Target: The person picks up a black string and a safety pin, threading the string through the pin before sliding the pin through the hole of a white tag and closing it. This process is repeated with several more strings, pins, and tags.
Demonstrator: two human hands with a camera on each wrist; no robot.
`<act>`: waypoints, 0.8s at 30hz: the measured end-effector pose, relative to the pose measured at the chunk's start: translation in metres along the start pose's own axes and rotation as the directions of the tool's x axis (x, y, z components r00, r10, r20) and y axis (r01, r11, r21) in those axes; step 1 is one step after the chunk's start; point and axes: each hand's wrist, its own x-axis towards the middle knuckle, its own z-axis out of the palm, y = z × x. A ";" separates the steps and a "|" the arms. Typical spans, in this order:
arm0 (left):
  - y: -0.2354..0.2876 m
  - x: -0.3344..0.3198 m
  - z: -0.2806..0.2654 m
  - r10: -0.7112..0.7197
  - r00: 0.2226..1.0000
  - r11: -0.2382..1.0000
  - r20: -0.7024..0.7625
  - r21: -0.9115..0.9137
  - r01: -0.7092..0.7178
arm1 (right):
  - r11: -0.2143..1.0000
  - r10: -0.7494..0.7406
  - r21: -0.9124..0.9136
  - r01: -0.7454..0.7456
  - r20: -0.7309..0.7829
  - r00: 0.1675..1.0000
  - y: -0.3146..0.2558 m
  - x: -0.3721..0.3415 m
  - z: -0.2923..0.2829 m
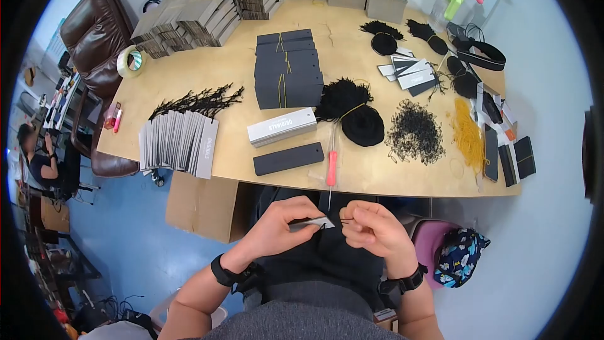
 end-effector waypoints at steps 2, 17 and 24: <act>0.002 0.003 -0.005 -0.013 1.000 1.000 0.004 -0.024 0.013 | 0.996 0.087 -0.046 -0.082 0.121 0.989 0.000 -0.003 -0.006; -0.002 0.008 -0.007 -0.328 0.942 0.880 0.067 -0.341 0.330 | 0.317 -0.319 -0.948 0.027 -0.080 0.944 0.003 -0.002 0.016; -0.008 0.007 -0.007 -0.301 0.953 0.880 0.035 -0.374 0.292 | 0.390 -0.367 -0.914 0.111 -0.044 0.929 0.031 0.014 0.009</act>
